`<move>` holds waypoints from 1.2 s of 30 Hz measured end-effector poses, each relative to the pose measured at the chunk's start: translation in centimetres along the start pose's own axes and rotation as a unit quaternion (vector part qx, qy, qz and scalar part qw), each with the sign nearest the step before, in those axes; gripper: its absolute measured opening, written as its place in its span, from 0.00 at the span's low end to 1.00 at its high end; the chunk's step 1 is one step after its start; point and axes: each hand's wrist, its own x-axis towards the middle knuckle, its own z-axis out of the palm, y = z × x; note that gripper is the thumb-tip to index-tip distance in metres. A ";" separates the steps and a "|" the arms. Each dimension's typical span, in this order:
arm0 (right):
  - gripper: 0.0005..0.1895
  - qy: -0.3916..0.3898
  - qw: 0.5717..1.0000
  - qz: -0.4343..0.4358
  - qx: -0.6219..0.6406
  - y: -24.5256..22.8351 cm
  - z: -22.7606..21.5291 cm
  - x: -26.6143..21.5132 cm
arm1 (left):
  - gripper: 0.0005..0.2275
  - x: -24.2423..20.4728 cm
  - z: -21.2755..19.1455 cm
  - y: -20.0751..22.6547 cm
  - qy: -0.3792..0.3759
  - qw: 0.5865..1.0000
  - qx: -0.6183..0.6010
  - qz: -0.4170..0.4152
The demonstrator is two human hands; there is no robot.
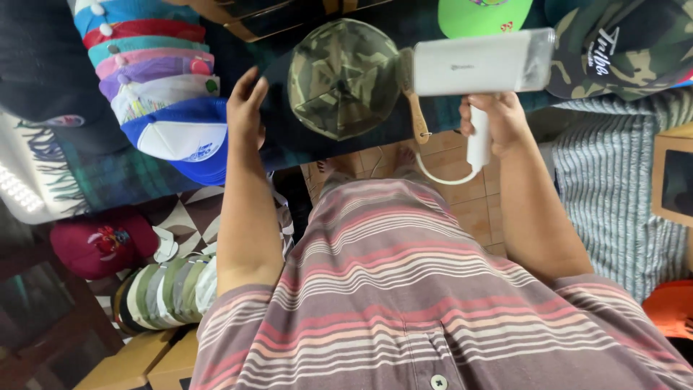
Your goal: Cleaning and shaping a camouflage cap using a brush and a heat gun before placing it on a wooden head form.
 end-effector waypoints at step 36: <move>0.13 -0.124 0.991 0.007 -0.045 -0.2 -1.4 -0.8 | 0.24 2.6 2.5 -0.4 0.120 0.990 0.070 0.032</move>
